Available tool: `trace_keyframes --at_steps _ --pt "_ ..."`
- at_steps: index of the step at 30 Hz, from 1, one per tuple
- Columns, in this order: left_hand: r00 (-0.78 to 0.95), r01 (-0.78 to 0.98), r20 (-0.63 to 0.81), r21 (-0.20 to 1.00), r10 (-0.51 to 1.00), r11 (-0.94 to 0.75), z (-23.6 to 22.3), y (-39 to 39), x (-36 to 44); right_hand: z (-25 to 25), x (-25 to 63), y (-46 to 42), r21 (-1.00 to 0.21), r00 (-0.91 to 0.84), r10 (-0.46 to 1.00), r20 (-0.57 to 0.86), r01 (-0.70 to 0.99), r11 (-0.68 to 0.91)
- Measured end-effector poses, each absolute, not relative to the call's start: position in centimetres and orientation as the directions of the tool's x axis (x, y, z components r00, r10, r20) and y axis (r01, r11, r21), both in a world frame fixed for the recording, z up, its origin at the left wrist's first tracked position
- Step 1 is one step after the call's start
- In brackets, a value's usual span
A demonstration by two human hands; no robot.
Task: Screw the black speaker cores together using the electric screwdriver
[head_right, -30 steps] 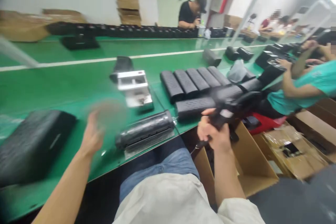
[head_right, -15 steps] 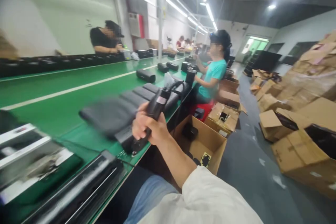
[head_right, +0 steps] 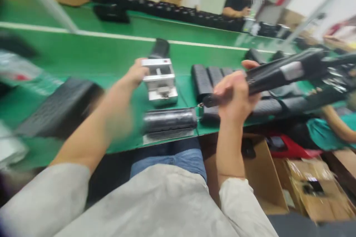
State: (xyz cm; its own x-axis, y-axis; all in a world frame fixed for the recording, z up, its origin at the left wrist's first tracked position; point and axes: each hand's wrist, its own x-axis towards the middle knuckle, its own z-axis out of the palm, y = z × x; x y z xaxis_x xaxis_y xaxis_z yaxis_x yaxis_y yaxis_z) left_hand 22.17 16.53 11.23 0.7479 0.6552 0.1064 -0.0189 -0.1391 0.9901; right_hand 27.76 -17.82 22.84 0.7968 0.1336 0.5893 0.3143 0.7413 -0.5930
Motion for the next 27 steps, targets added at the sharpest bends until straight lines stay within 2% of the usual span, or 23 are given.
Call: trace_keyframes --at_steps 3,7,10,15,19,21,23,25,27 --pt "0.691 0.083 0.008 0.992 0.723 -0.091 9.7 19.1 19.3 23.0 27.0 -13.7 -0.577 0.744 0.114 0.658 0.402 0.711" --pt "0.759 -0.008 0.068 0.995 0.647 -0.095 9.6 19.4 21.3 22.9 25.2 -8.8 -0.591 0.661 0.165 0.732 0.494 0.638" --pt "0.765 -0.02 0.081 0.994 0.638 -0.103 9.9 19.3 22.2 22.1 25.5 -5.1 -0.568 0.574 0.25 0.78 0.482 0.667" --pt "0.746 0.0 0.096 0.99 0.659 -0.144 9.3 18.4 19.0 21.0 27.0 -0.5 -0.533 0.496 0.274 0.824 0.516 0.671" --pt "0.765 0.007 0.168 0.963 0.621 -0.269 5.4 13.1 9.9 20.7 27.6 0.9 -0.574 0.485 0.329 0.811 0.549 0.607" --pt "0.848 -0.063 0.214 0.949 0.485 -0.309 2.9 9.7 4.7 20.6 27.7 1.3 -0.618 0.489 0.382 0.784 0.557 0.556" --pt "0.903 -0.045 0.163 0.957 0.398 -0.288 1.1 7.2 1.1 20.5 27.8 1.6 -0.665 0.5 0.438 0.747 0.568 0.486" --pt "0.902 -0.016 0.121 0.968 0.414 -0.249 0.5 6.4 0.3 20.5 28.0 1.9 -0.694 0.517 0.466 0.718 0.574 0.434" --pt "0.855 0.008 0.126 0.966 0.503 -0.257 1.2 7.5 2.1 20.4 28.0 2.2 -0.7 0.53 0.458 0.714 0.564 0.439"
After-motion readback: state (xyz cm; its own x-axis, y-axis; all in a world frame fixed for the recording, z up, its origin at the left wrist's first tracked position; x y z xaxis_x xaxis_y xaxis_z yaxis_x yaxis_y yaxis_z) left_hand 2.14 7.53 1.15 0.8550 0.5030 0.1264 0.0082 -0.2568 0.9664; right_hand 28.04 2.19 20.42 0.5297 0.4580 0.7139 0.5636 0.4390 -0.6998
